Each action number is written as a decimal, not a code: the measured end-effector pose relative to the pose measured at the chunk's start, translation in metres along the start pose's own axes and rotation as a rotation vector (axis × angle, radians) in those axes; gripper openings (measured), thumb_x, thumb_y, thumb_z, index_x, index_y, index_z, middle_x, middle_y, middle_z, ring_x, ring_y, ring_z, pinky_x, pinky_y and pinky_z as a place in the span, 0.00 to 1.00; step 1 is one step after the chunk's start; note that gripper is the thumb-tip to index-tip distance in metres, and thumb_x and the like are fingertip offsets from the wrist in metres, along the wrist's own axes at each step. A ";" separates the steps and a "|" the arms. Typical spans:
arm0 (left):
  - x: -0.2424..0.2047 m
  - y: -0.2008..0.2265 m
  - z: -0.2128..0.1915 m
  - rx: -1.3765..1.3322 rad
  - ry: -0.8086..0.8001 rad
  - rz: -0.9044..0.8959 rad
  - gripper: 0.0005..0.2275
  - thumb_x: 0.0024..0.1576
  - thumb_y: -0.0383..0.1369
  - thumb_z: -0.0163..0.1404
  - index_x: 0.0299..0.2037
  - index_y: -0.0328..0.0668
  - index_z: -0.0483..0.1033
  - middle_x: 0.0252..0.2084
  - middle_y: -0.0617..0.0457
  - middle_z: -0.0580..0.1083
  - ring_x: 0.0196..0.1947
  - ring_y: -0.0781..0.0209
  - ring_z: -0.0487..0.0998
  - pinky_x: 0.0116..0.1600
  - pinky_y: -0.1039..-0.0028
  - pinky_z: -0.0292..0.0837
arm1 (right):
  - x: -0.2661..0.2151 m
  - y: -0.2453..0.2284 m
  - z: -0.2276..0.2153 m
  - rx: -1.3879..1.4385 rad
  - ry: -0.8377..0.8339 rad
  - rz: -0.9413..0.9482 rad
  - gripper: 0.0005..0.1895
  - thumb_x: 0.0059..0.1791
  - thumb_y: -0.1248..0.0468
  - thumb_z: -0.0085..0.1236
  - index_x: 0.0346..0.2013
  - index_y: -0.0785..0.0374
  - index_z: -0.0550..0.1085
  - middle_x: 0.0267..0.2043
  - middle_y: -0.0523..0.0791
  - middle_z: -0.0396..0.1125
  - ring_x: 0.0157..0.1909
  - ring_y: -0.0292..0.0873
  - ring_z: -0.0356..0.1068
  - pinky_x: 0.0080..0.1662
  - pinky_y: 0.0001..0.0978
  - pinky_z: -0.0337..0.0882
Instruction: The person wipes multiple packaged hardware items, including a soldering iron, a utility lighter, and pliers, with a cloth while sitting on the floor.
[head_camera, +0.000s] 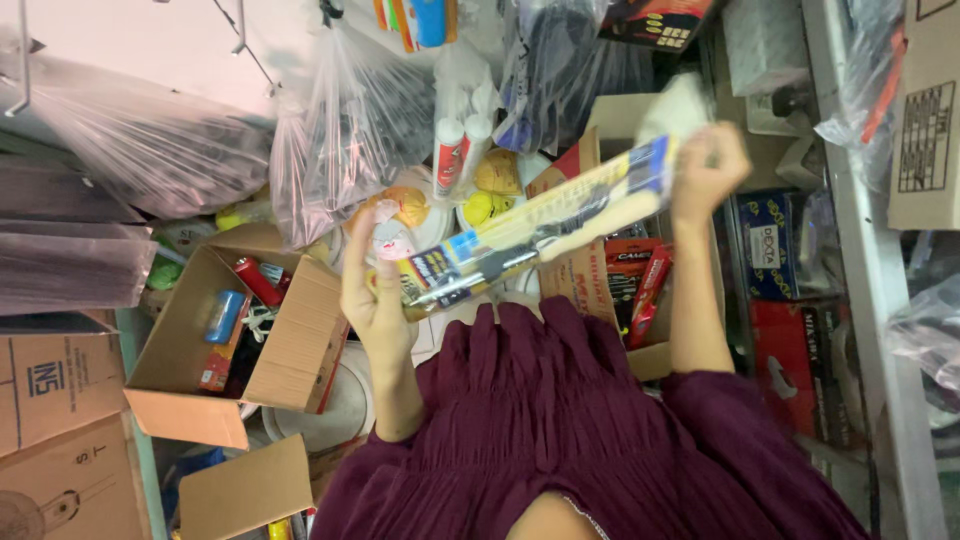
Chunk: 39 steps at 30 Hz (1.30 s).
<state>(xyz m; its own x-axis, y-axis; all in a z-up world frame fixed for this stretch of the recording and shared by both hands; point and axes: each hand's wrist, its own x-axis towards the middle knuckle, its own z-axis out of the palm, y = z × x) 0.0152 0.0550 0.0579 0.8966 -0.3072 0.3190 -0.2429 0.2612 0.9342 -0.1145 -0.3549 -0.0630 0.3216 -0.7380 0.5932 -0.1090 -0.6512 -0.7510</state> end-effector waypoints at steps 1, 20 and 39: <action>0.003 0.000 0.005 -0.151 0.067 -0.026 0.22 0.70 0.29 0.44 0.73 0.28 0.57 0.73 0.41 0.62 0.69 0.59 0.68 0.72 0.68 0.65 | 0.005 0.007 -0.008 0.037 0.135 0.076 0.07 0.54 0.70 0.50 0.33 0.72 0.70 0.33 0.46 0.64 0.38 0.41 0.65 0.43 0.36 0.67; -0.016 -0.008 0.046 -0.489 0.121 -0.258 0.24 0.70 0.35 0.44 0.74 0.37 0.53 0.64 0.46 0.67 0.41 0.68 0.79 0.46 0.73 0.77 | -0.098 -0.150 0.111 0.535 0.432 -0.906 0.27 0.41 0.63 0.68 0.44 0.51 0.59 0.44 0.42 0.52 0.42 0.44 0.62 0.49 0.55 0.70; 0.001 0.003 0.000 -0.332 0.103 -0.098 0.24 0.71 0.32 0.46 0.75 0.35 0.55 0.71 0.40 0.64 0.68 0.55 0.69 0.71 0.66 0.66 | -0.002 -0.102 -0.037 1.049 -0.011 0.408 0.29 0.59 0.47 0.43 0.66 0.64 0.63 0.64 0.53 0.66 0.67 0.48 0.69 0.68 0.46 0.72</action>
<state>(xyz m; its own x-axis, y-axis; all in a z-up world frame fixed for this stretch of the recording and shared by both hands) 0.0154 0.0552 0.0612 0.9463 -0.2565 0.1966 -0.0350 0.5232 0.8515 -0.1389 -0.2936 0.0231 0.4515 -0.8568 0.2489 0.6355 0.1130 -0.7638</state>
